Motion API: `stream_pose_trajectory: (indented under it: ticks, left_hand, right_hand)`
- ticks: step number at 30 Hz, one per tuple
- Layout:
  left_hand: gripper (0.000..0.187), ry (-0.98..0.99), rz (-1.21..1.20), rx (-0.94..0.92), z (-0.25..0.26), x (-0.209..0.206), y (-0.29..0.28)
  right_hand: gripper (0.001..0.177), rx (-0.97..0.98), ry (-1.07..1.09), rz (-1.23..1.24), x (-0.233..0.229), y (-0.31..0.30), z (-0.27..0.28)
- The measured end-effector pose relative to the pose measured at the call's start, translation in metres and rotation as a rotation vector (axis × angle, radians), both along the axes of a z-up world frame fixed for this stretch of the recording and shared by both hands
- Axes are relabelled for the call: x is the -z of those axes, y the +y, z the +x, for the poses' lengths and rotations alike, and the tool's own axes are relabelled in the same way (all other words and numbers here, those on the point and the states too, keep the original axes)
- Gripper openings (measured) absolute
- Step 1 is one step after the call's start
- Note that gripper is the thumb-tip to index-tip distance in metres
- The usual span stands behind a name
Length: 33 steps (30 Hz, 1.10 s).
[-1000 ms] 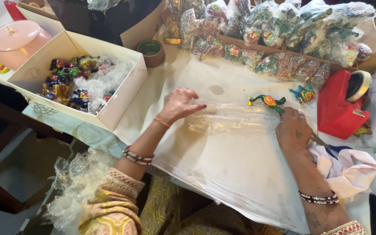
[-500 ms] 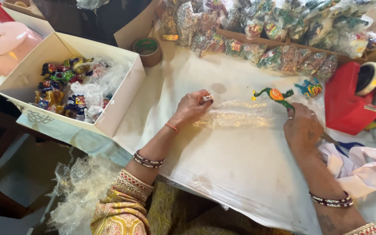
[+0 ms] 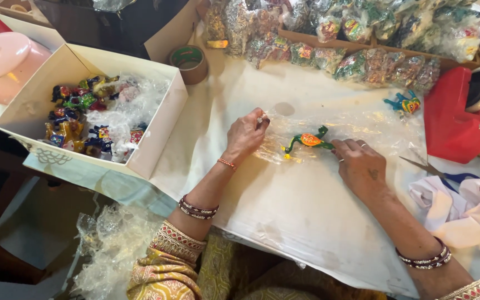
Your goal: The person wipes a workstation, selects colorful bird ornaments, and wraps them individually in bubble wrap before placing them into a white box.
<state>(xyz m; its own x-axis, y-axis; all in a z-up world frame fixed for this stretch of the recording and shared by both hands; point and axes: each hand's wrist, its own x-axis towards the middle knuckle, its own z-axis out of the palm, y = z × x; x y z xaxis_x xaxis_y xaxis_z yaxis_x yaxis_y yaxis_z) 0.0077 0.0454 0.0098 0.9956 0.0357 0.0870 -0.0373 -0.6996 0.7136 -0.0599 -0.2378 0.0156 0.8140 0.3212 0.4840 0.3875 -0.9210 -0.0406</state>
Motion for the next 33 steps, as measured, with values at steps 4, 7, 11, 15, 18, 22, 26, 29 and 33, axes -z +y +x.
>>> stream_pose_trajectory:
  ticks: [4,7,11,15,18,22,26,29,33]
  left_hand:
    - [0.023,0.006,0.009,-0.004,0.002,0.0,0.004]
    - [0.033,-0.149,-0.027,0.021,-0.003,-0.012,0.006]
    - [0.022,-0.355,-0.104,0.216,-0.016,-0.036,0.009]
    - [0.019,-0.107,0.142,0.545,-0.028,-0.052,0.009]
    - [0.024,-0.126,0.166,0.657,-0.025,-0.04,0.011]
    - [0.036,-0.128,0.18,0.726,-0.023,-0.039,0.014]
    - [0.013,-0.119,0.14,0.694,-0.014,-0.024,0.019]
    - [0.013,-0.17,0.105,0.668,-0.014,-0.033,0.023]
    - [0.014,-0.25,0.05,0.662,-0.013,-0.038,0.03]
  right_hand:
    - [0.033,0.031,0.049,-0.036,0.0,-0.016,0.005]
    - [0.033,0.075,0.097,-0.003,0.002,-0.021,0.008]
    - [0.024,0.079,0.044,-0.005,0.005,-0.021,0.009]
    - [0.023,0.078,0.015,0.0,0.01,-0.022,0.009]
    - [0.022,0.086,0.025,0.01,0.009,-0.02,0.009]
    - [0.023,0.084,0.02,0.004,0.01,-0.02,0.011]
    - [0.02,0.074,0.011,0.015,0.009,-0.02,0.01]
    - [0.018,0.072,-0.001,0.019,0.009,-0.02,0.01]
    - [0.017,0.071,-0.015,0.026,0.015,-0.024,0.014]
